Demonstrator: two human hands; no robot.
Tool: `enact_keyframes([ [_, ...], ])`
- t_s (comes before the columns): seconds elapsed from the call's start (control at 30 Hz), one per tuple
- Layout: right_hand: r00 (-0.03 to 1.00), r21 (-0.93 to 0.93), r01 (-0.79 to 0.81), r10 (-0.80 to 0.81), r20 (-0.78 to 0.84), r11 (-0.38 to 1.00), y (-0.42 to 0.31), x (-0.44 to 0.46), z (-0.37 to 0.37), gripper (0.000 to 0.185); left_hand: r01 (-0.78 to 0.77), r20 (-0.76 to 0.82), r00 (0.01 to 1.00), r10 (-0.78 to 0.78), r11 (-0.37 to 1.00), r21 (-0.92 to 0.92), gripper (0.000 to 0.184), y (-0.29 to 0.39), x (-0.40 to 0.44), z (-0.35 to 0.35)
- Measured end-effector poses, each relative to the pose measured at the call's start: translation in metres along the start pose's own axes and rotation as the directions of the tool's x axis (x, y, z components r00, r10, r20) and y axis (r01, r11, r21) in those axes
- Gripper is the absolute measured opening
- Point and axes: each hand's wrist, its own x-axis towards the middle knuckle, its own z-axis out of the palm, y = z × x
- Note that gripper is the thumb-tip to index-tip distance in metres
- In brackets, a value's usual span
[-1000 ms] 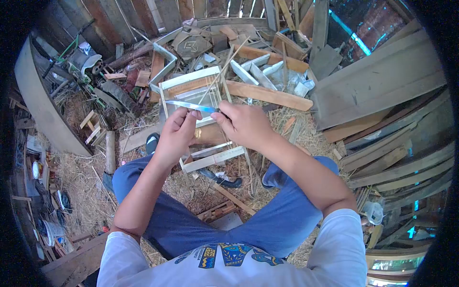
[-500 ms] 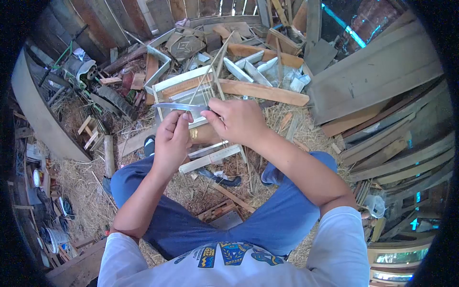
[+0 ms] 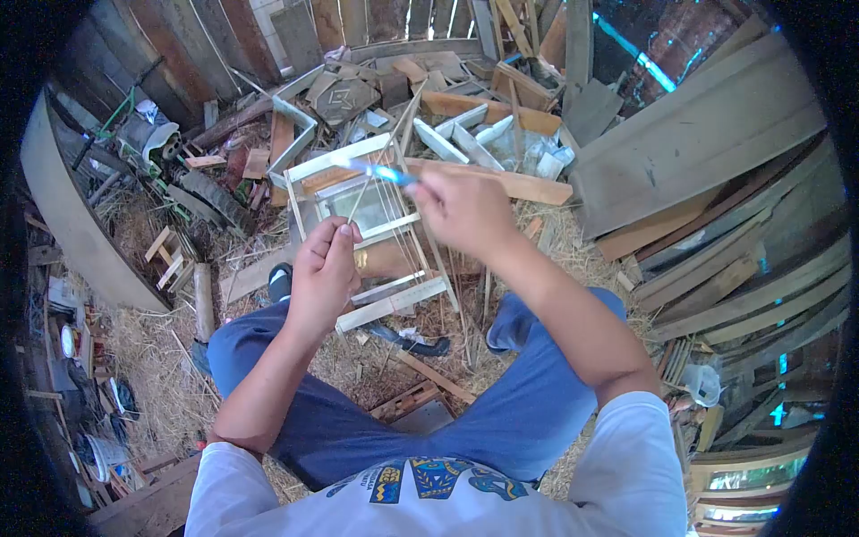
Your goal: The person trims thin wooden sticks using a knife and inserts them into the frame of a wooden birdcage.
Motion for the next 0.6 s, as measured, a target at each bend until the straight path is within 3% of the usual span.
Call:
enact_keyframes([
  [0.1, 0.987, -0.023, 0.093, -0.089, 0.132, 0.995, -0.03, -0.009, 0.003, 0.029, 0.049, -0.012, 0.999, -0.05, 0.997, -0.052, 0.024, 0.004, -0.001, 0.006],
  [0.17, 0.982, -0.034, 0.11, -0.104, 0.157, 0.993, -0.026, -0.005, 0.007, 0.028, -0.045, -0.048, 0.998, 0.044, 0.998, -0.031, 0.023, 0.0, -0.002, 0.006],
  [0.23, 0.997, 0.018, 0.049, -0.048, -0.059, 0.999, -0.014, 0.009, 0.005, 0.027, -0.004, -0.035, 0.999, 0.004, 1.0, -0.01, 0.023, 0.004, -0.006, 0.004],
  [0.3, 0.995, 0.003, 0.055, -0.055, -0.079, 0.998, -0.013, 0.006, 0.0, 0.025, 0.028, -0.01, 1.0, -0.028, 1.0, 0.002, 0.022, 0.006, -0.009, 0.006],
  [0.37, 0.982, -0.006, 0.139, -0.137, 0.126, 0.99, -0.024, -0.011, 0.003, 0.026, 0.084, 0.005, 0.996, -0.084, 0.996, -0.041, 0.022, 0.007, -0.01, 0.006],
  [0.4, 0.983, 0.014, 0.138, -0.138, 0.124, 0.99, -0.028, -0.012, 0.003, 0.029, 0.082, 0.01, 0.997, -0.082, 0.996, -0.039, 0.022, 0.006, -0.006, 0.008],
  [0.43, 0.984, 0.017, 0.128, -0.129, 0.12, 0.992, -0.023, -0.004, 0.0, 0.029, 0.056, -0.014, 0.998, -0.057, 0.998, -0.042, 0.022, 0.003, -0.004, 0.007],
  [0.5, 0.996, 0.046, -0.081, 0.08, 0.025, 0.996, -0.009, 0.013, -0.005, 0.031, 0.048, -0.04, 0.998, -0.049, 0.998, -0.043, 0.022, -0.001, -0.011, 0.005],
  [0.53, 0.995, 0.04, 0.076, -0.073, -0.067, 0.996, -0.006, 0.01, 0.0, 0.03, 0.037, -0.018, 0.999, -0.038, 0.999, -0.032, 0.022, 0.002, -0.011, 0.007],
  [0.6, 0.992, 0.017, 0.125, -0.125, -0.001, 0.992, -0.017, -0.005, 0.0, 0.03, 0.004, -0.001, 1.0, -0.004, 1.0, -0.004, 0.022, 0.003, -0.009, 0.01],
])
